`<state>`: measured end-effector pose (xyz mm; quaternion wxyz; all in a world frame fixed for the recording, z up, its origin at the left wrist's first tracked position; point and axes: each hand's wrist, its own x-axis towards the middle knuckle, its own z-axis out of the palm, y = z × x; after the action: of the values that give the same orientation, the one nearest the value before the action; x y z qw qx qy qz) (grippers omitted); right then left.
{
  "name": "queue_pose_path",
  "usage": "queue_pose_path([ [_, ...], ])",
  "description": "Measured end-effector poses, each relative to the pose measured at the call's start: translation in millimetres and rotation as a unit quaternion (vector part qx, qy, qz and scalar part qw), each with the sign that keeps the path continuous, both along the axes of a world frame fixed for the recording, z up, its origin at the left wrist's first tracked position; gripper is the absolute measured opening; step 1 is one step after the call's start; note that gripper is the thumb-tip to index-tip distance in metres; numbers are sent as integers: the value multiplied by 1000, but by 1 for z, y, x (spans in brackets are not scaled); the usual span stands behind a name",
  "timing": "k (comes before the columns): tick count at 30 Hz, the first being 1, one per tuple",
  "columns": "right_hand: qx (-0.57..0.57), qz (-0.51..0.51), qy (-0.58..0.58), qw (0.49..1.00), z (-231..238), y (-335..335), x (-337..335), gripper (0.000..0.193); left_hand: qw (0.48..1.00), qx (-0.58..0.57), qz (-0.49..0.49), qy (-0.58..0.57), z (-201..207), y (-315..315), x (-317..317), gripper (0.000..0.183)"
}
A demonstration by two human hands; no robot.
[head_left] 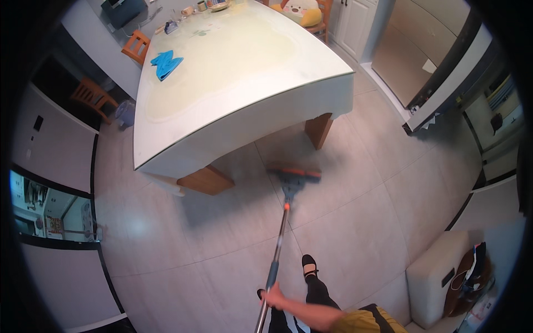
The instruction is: The person sweeps debris into a dustpan and empties it into a trash bin. They then switch to a mop and clean the tiled floor in the dining and living areas, moving around furniture and a table.
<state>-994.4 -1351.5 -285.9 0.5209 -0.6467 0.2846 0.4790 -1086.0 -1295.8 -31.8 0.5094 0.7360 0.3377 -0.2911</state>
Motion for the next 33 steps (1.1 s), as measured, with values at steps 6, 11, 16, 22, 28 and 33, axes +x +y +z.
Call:
queue_pose_path([
  [6, 74, 40, 9, 996, 38, 2, -132, 35, 998, -33, 58, 20, -8, -26, 34, 25],
  [11, 108, 134, -47, 984, 8, -4, 5, 50, 998, 2, 63, 20, -28, -18, -29, 26],
  [16, -40, 294, -155, 942, 4, 1, 243, 54, 995, -33, 51, -78, -90, -23, 20, 27],
  [22, -167, 213, -227, 936, 19, 10, 314, 53, 981, -35, 172, -85, -147, -42, 94, 20],
  [28, -147, 228, -156, 950, -12, 9, 190, 69, 954, 181, -99, -219, -91, -20, -42, 19],
  [33, -102, 171, -99, 975, -16, 0, 56, 60, 996, 35, 65, 41, -26, -6, -48, 19],
])
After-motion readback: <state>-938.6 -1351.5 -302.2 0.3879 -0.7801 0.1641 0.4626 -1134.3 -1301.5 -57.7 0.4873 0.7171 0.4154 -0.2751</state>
